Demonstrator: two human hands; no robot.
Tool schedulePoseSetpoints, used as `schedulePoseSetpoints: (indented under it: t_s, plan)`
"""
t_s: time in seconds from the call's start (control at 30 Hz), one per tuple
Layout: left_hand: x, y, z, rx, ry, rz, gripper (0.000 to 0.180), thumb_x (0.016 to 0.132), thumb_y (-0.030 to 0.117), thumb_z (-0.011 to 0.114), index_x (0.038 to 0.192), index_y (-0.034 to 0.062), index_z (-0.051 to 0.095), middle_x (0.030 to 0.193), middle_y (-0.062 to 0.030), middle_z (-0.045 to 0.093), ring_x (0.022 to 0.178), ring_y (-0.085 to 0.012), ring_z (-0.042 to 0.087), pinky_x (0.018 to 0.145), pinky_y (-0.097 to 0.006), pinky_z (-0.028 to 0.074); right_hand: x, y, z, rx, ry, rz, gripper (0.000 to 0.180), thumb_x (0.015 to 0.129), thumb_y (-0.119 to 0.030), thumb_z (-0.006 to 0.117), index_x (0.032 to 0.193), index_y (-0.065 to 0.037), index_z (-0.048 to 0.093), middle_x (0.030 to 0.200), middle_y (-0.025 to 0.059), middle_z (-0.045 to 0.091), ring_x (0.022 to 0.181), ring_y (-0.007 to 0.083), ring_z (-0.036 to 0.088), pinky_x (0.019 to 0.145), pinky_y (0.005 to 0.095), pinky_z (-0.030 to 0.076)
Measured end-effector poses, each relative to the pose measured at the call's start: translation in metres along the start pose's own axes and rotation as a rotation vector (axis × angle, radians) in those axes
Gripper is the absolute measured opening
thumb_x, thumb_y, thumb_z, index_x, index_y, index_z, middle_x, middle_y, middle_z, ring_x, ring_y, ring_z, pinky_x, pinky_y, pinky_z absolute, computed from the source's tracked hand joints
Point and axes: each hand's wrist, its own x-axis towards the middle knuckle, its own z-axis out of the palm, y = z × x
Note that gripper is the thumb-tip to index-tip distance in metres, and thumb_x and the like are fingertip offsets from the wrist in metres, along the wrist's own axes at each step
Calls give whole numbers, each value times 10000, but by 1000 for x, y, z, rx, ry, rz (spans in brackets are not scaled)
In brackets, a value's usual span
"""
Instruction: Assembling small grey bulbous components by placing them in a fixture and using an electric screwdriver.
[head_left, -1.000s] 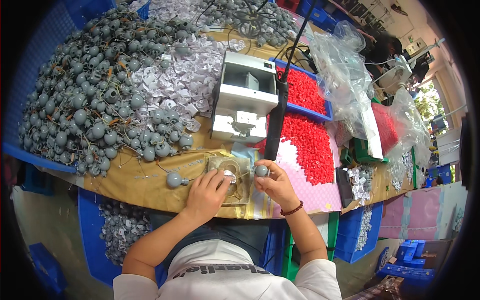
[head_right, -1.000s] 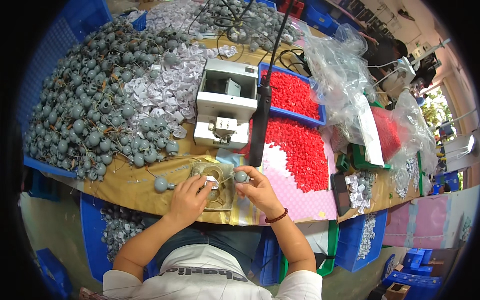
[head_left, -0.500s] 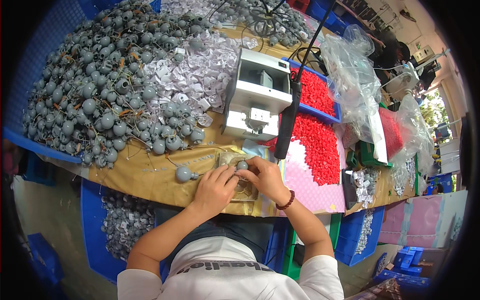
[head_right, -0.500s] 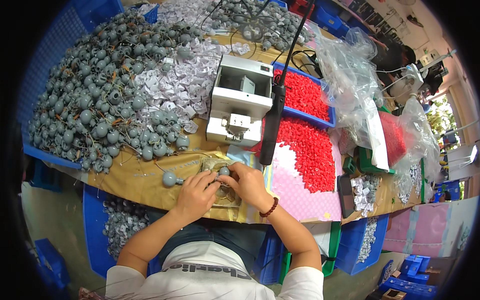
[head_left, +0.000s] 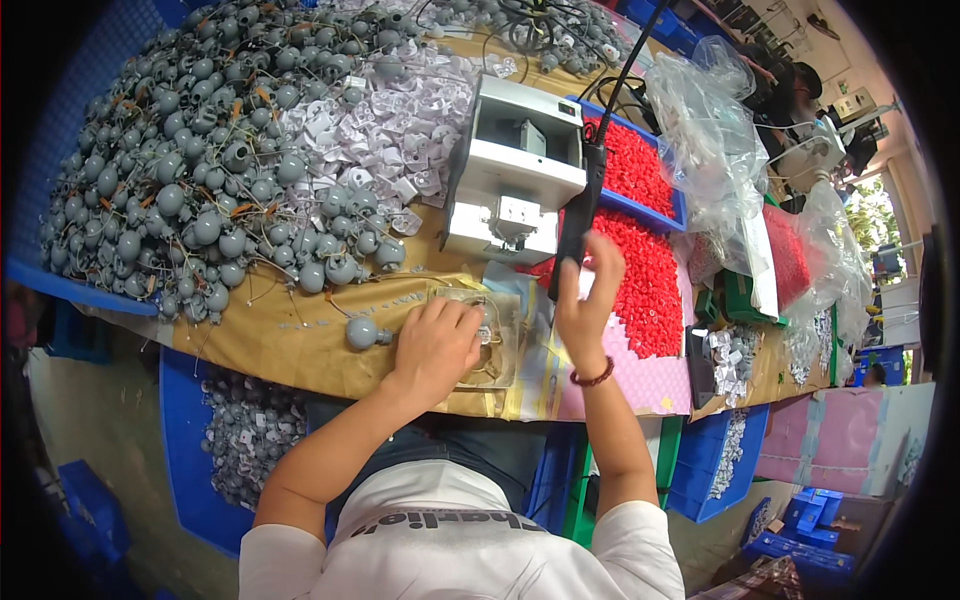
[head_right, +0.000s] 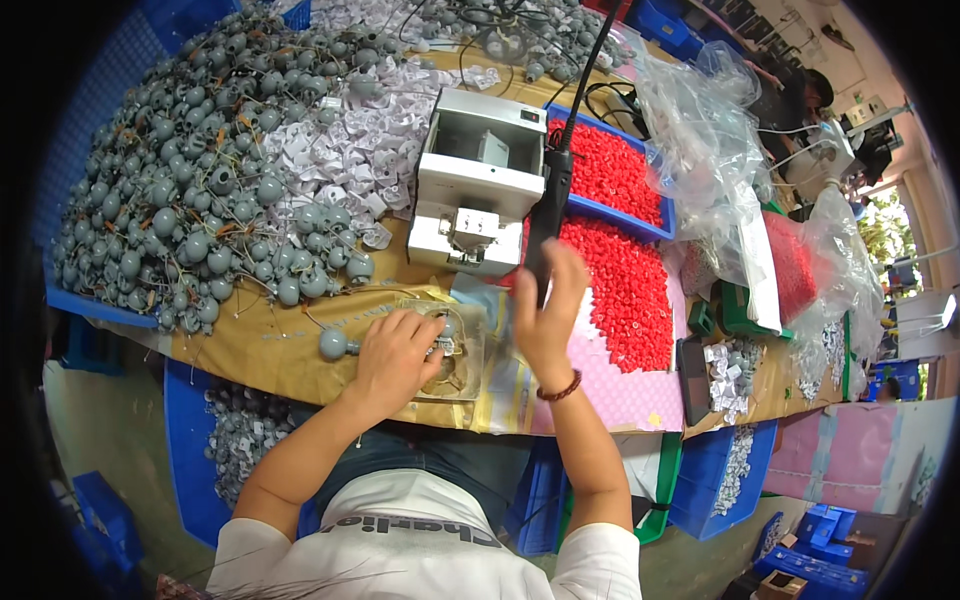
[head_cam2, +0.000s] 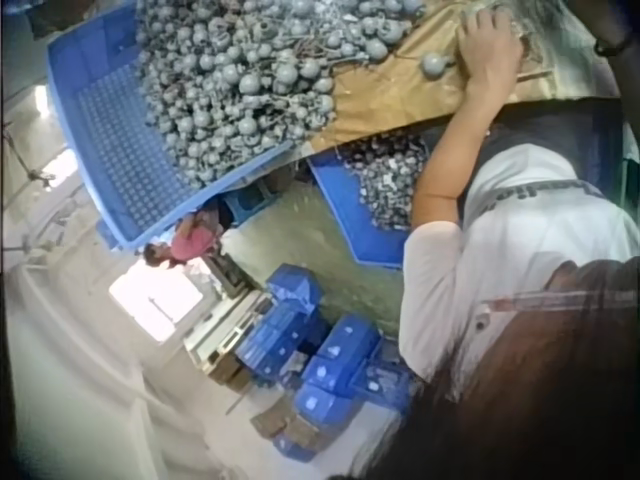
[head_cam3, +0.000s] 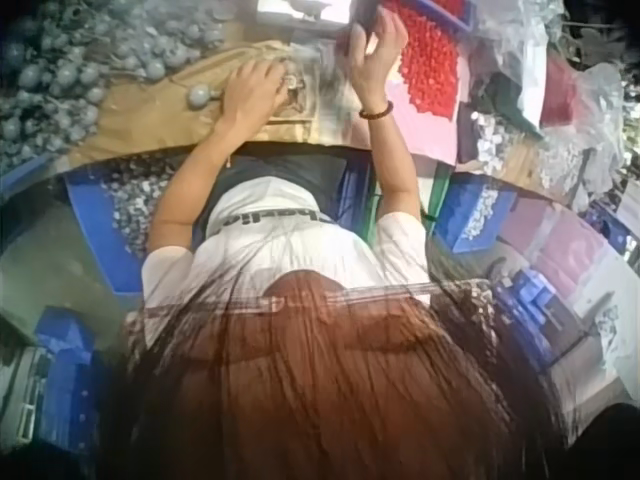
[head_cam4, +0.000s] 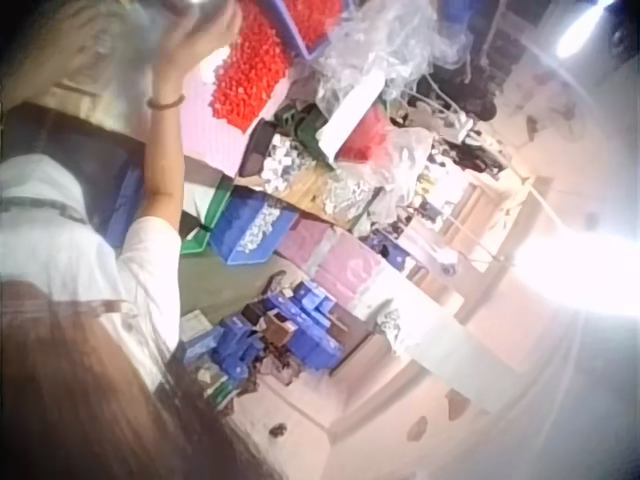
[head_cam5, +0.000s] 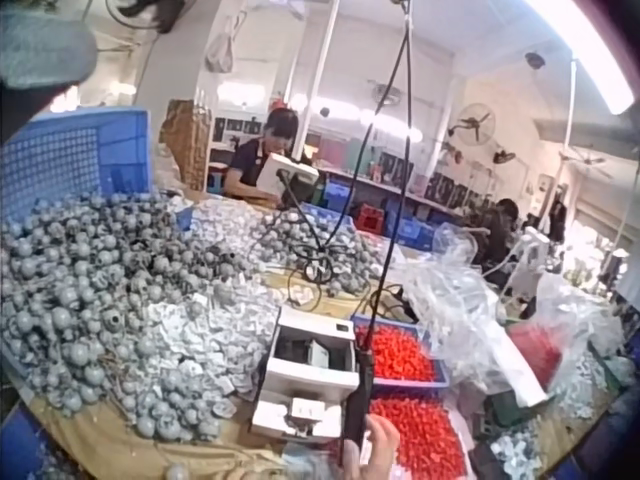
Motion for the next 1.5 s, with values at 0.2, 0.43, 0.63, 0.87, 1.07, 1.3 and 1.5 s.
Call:
schedulePoseSetpoints:
  t_s: [0.2, 0.43, 0.63, 0.87, 1.07, 1.3, 1.5]
  plan:
    - [2, 0, 3, -24, 27, 16, 383, 773, 142, 772, 1132, 78, 654, 991, -81, 610, 994, -288, 591, 858, -422, 471, 25, 51, 15, 418, -180, 523, 524, 946, -129, 692, 1397, 51, 496, 1249, 152, 636, 1022, 231, 647, 913, 340, 515]
    - [3, -1, 3, -43, 43, 6, 398, 746, 107, 769, 1123, 63, 650, 980, -94, 611, 980, -304, 590, 845, -429, 472, 82, -47, -27, 945, 150, 132, 672, 896, 105, 608, 1495, -26, 331, 890, 92, 616, 776, 180, 646, 799, 391, 565]
    - [5, 0, 5, -70, 55, -6, 402, 730, 106, 774, 1112, 60, 655, 981, -103, 618, 981, -313, 590, 856, -445, 475, 117, -69, -4, 957, 51, 184, 725, 896, 123, 611, 1526, -33, 288, 850, 80, 618, 680, 173, 632, 701, 358, 561]
    - [2, -1, 10, -54, 99, -8, 376, 720, 117, 777, 1074, 59, 666, 959, -105, 621, 978, -318, 592, 887, -457, 474, 129, -71, 32, 943, 32, 278, 314, 850, 52, 733, 1074, -9, 522, 781, 31, 654, 638, 112, 632, 603, 258, 519]
    - [2, -3, 9, -72, 90, -14, 384, 728, 121, 769, 1088, 57, 653, 962, -107, 620, 979, -320, 593, 875, -460, 472, 108, -82, 22, 950, -178, 484, 384, 831, 42, 734, 1129, -21, 498, 798, 33, 635, 650, 119, 639, 600, 273, 538]
    - [1, -4, 8, -86, 70, -22, 373, 747, 121, 734, 1108, 73, 652, 977, -80, 629, 992, -299, 601, 864, -451, 467, 49, -100, -3, 928, -239, 439, 84, 833, 77, 674, 877, 24, 625, 738, 49, 647, 661, 126, 632, 628, 274, 520]
    - [2, -3, 11, -73, 69, -24, 362, 745, 131, 729, 1097, 94, 649, 981, -60, 624, 997, -279, 605, 860, -443, 466, 28, -94, -1, 922, -222, 338, 136, 830, 116, 658, 927, 30, 617, 778, 62, 650, 674, 126, 629, 620, 261, 511]
